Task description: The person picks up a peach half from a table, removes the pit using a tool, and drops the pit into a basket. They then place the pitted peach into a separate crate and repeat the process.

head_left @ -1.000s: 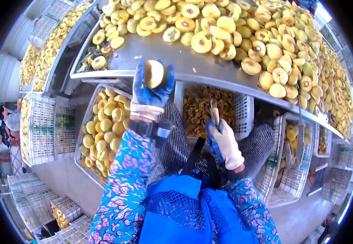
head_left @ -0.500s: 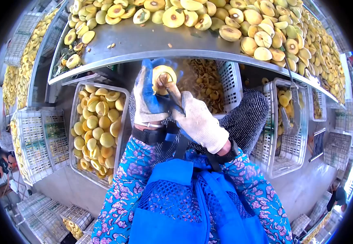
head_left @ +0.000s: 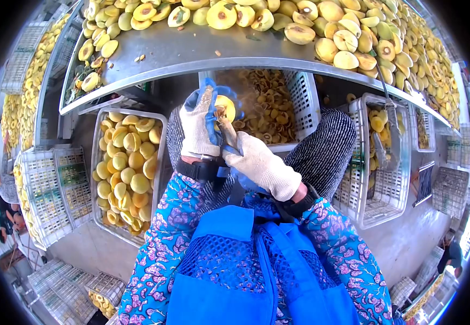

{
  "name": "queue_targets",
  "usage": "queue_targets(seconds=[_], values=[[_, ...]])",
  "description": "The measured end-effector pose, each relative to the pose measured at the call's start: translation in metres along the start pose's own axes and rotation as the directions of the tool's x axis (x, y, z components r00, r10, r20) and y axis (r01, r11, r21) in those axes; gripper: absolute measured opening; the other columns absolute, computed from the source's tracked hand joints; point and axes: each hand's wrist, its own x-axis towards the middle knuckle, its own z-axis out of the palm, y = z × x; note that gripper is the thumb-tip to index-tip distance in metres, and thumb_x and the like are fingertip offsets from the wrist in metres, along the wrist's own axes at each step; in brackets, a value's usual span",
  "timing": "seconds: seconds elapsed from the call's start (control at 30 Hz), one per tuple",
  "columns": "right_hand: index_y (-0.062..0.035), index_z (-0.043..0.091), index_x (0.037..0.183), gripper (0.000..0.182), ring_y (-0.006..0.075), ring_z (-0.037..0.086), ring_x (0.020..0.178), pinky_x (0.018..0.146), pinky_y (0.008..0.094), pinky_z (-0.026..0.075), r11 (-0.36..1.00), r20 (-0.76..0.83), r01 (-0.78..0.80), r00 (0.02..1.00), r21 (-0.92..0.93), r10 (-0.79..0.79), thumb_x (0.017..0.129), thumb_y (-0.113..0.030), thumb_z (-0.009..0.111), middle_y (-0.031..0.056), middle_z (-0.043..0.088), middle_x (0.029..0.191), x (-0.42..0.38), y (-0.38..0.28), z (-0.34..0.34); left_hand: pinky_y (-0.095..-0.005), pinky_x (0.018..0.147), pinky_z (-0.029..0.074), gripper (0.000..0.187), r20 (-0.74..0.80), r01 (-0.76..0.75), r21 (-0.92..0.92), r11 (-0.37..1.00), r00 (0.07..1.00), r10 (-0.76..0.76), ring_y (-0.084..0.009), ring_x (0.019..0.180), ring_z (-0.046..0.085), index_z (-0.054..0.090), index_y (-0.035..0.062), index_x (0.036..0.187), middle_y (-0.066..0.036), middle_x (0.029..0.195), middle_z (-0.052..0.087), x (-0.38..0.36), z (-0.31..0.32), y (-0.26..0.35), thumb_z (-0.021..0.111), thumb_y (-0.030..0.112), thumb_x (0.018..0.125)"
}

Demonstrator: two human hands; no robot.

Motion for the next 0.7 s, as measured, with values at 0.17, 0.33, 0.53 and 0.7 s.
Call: queue_targets(seconds=[0.17,0.33,0.53,0.7], values=[[-0.0078,0.048,0.086,0.015,0.0063,0.043,0.043,0.038,0.0223,0.034,0.646,0.433,-0.485,0.865,0.589,0.255,0.092,-0.020,0.055,-0.0037,0.045,0.057,-0.003,-0.024,-0.019,-0.0250,0.051,0.051,0.019,-0.012,0.090,0.113,0.989,0.996,-0.089,-0.0168,0.057,0.063,0.065,-0.0002,0.087,-0.008,0.073,0.065,0.003,0.003,0.007,0.063,0.018,0.090],[-0.0059,0.050,0.091,0.016,0.0058,0.040,0.042,0.037,0.0216,0.032,0.535,0.522,-0.518,0.838,0.667,0.160,0.092,-0.021,0.055,-0.0036,0.044,0.059,0.000,-0.007,-0.015,-0.0275,0.045,0.047,0.027,0.045,0.181,0.148,0.972,0.981,-0.189,-0.0174,0.050,0.059,0.063,-0.0011,0.081,-0.010,0.067,0.064,-0.001,0.006,0.015,0.065,0.025,0.089],[-0.0031,0.050,0.099,0.020,0.0057,0.036,0.039,0.035,0.0202,0.026,0.254,0.677,-0.660,0.736,0.707,0.027,0.096,-0.023,0.051,-0.0038,0.041,0.059,0.001,-0.007,-0.026,-0.0285,0.051,0.051,0.031,0.167,0.211,0.226,0.951,0.953,-0.251,-0.0181,0.056,0.062,0.063,-0.0016,0.088,-0.011,0.073,0.066,0.009,-0.006,0.016,0.062,0.029,0.091],[-0.0034,0.050,0.099,0.020,0.0055,0.032,0.035,0.033,0.0206,0.024,0.165,0.656,-0.645,0.754,0.746,-0.021,0.098,-0.023,0.047,-0.0031,0.041,0.057,0.003,-0.005,-0.024,-0.0297,0.066,0.056,0.032,0.256,0.203,0.074,0.976,0.942,-0.216,-0.0190,0.068,0.066,0.063,0.0002,0.103,-0.010,0.084,0.067,0.002,-0.007,0.016,0.057,0.030,0.093]])
